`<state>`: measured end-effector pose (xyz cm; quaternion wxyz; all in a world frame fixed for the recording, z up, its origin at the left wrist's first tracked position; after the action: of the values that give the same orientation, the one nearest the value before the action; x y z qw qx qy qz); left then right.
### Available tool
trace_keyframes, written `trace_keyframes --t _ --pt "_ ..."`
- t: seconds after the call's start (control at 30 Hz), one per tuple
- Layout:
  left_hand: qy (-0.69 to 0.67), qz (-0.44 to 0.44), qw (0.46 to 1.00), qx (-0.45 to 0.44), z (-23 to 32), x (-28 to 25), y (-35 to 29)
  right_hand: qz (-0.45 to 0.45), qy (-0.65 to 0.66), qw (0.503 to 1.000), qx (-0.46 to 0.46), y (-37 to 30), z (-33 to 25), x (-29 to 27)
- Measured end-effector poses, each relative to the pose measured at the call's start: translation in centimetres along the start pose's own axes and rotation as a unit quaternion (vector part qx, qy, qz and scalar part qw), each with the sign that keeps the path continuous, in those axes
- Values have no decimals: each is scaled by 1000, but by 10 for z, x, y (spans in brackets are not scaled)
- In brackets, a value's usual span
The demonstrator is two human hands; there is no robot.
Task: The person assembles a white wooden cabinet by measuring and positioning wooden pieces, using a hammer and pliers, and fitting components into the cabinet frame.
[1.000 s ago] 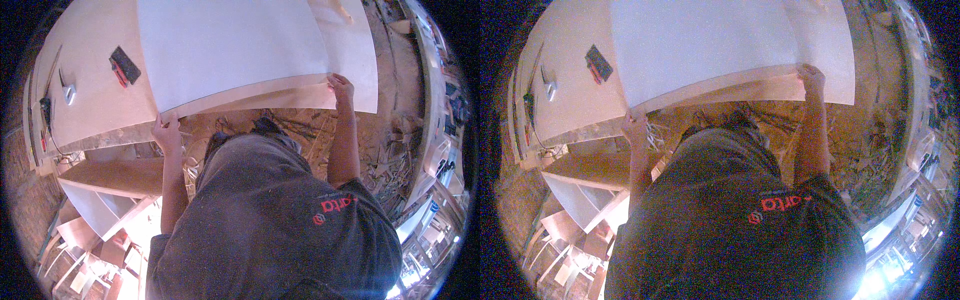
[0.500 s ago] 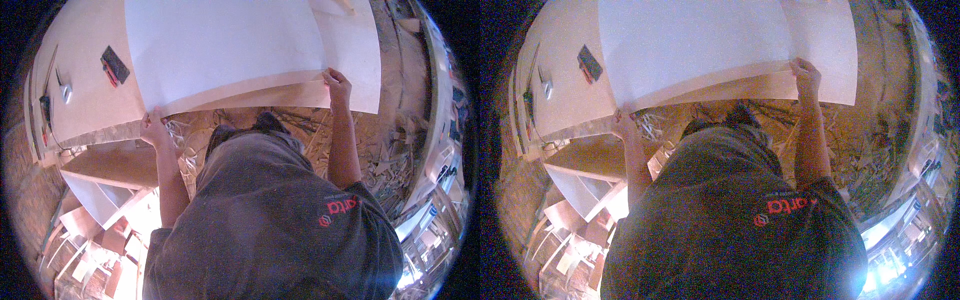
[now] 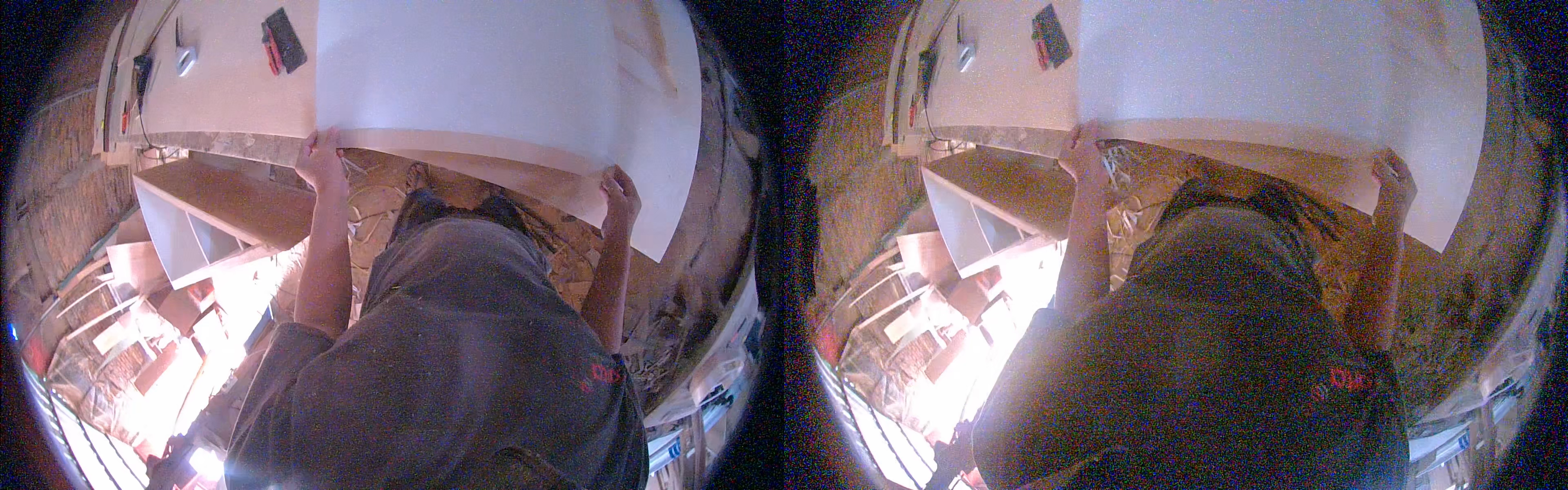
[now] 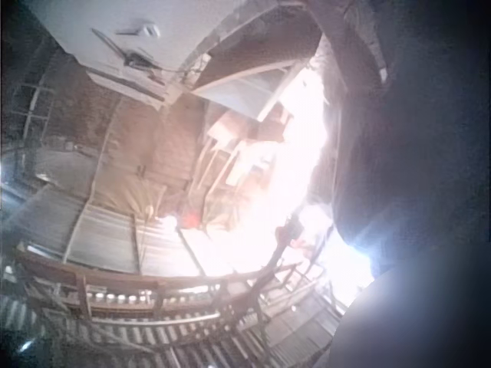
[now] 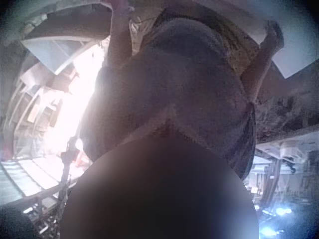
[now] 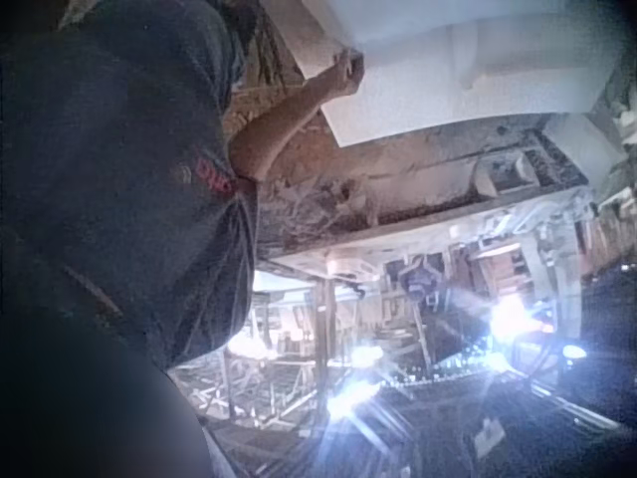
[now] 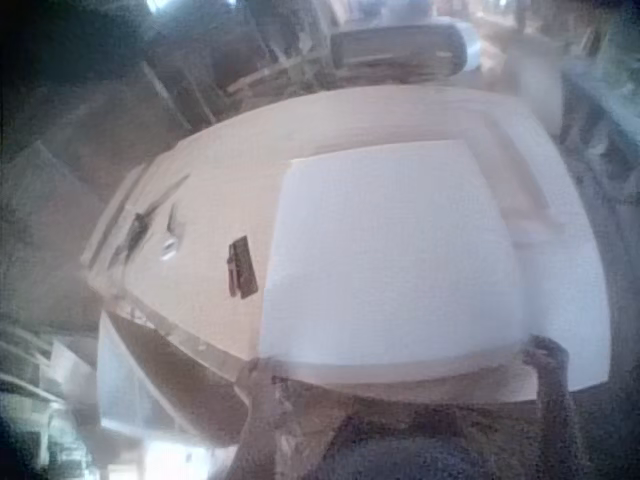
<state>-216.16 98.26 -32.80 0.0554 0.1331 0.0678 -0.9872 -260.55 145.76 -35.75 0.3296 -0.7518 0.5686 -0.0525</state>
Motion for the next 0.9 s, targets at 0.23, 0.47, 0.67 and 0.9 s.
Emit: trace_keyframes --t 0.23,0.47,0.67,0.9 --pt "38 -18 998 43 4 -1 7 -11 36 999 15 6 8 4" --pt "52 -27 997 50 -20 -1 31 -6 26 1000 -2 9 10 1" --pt "-45 -59 997 -6 -48 -7 43 34 2 999 -42 3 5 6" --pt "20 -79 997 19 -30 -2 47 63 0 997 -47 -6 0 5"
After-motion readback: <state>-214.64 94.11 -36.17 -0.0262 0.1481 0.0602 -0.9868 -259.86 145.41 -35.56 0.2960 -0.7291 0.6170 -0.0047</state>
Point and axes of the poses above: each hand's wrist, its own y-axis towards the middle knuckle, its own x-axis out of the palm, z = x × y, the point moved 9 cm from there along y, towards the middle knuckle, and after that the axes turned 9 degrees about x, right-handed, at the moved point
